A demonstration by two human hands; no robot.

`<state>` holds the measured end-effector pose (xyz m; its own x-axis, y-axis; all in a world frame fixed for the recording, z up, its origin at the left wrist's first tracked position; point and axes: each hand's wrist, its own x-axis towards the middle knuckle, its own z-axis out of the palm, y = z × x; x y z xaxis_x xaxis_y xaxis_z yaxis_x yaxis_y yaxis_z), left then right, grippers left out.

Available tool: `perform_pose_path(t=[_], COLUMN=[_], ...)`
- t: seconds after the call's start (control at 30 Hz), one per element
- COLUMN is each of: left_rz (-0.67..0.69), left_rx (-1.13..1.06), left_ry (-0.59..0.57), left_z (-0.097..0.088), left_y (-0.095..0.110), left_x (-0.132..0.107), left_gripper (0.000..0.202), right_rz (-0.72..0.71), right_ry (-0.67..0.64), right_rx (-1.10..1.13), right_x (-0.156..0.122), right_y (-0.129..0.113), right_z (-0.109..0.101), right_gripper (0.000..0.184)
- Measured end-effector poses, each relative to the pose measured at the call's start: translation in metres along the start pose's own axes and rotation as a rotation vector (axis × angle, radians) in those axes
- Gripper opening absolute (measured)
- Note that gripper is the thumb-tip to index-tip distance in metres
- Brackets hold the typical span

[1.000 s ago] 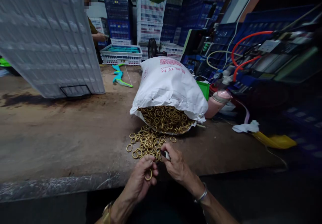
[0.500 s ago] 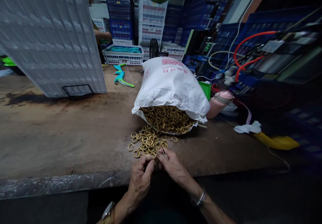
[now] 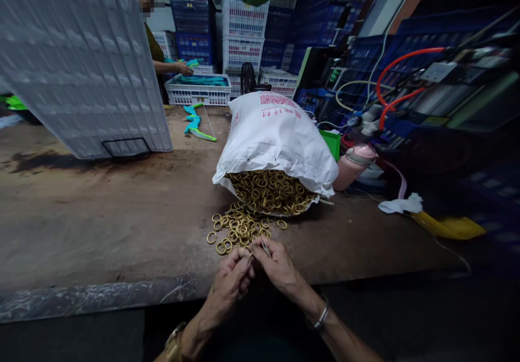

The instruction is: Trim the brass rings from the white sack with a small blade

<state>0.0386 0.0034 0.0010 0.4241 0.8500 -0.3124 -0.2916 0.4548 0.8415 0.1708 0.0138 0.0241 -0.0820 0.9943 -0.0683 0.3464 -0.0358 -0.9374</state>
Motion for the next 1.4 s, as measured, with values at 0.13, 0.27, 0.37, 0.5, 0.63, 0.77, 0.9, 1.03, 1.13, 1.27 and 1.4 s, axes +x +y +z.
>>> perform_pose_path(t=[0.13, 0.27, 0.37, 0.5, 0.63, 0.77, 0.9, 1.03, 1.13, 1.27, 1.4], left_rz=[0.009, 0.015, 0.020, -0.003, 0.005, 0.088, 0.116, 0.021, -0.024, -0.072, -0.028], left_rx=[-0.055, -0.066, -0.057, -0.046, -0.037, -0.018, -0.007, -0.018, -0.102, -0.218, -0.247], left_ry=[-0.023, -0.026, 0.000, 0.059, 0.078, 0.037, 0.005, -0.018, -0.067, -0.013, 0.020], left_z=[-0.001, -0.001, 0.002, 0.006, 0.006, 0.001, -0.001, 0.003, 0.004, 0.001, -0.001], left_y=[-0.003, -0.002, 0.002, 0.008, 0.006, -0.002, -0.003, 0.005, 0.011, 0.015, 0.015], left_x=[-0.002, -0.003, -0.002, -0.002, -0.001, 0.000, -0.001, -0.010, -0.016, -0.015, -0.010], left_gripper=[0.028, 0.027, 0.030, 0.037, 0.039, 0.034, 0.031, 0.031, 0.029, 0.029, 0.026], right_rz=[-0.008, -0.019, -0.064, -0.117, -0.123, -0.107, -0.081, 0.027, 0.123, 0.139, 0.101], right_ry=[-0.024, 0.043, 0.035, -0.075, -0.109, -0.145, -0.167, -0.057, 0.095, 0.166, 0.172], right_rx=[0.056, -0.099, -0.319, -0.538, -0.668, -0.724, -0.766, -0.860, -0.922, -0.851, -0.765], right_x=[0.001, -0.001, -0.006, -0.013, -0.014, -0.014, -0.014, -0.004, 0.004, 0.001, -0.006], right_y=[0.000, 0.006, 0.013, 0.016, 0.013, 0.008, 0.003, 0.011, 0.028, 0.047, 0.050], right_z=[-0.001, -0.004, -0.005, -0.004, -0.003, -0.003, -0.004, -0.017, -0.036, -0.048, -0.037], right_gripper=[0.025, 0.024, 0.017, 0.022, 0.029, 0.031, 0.032, 0.033, 0.033, 0.021, 0.021])
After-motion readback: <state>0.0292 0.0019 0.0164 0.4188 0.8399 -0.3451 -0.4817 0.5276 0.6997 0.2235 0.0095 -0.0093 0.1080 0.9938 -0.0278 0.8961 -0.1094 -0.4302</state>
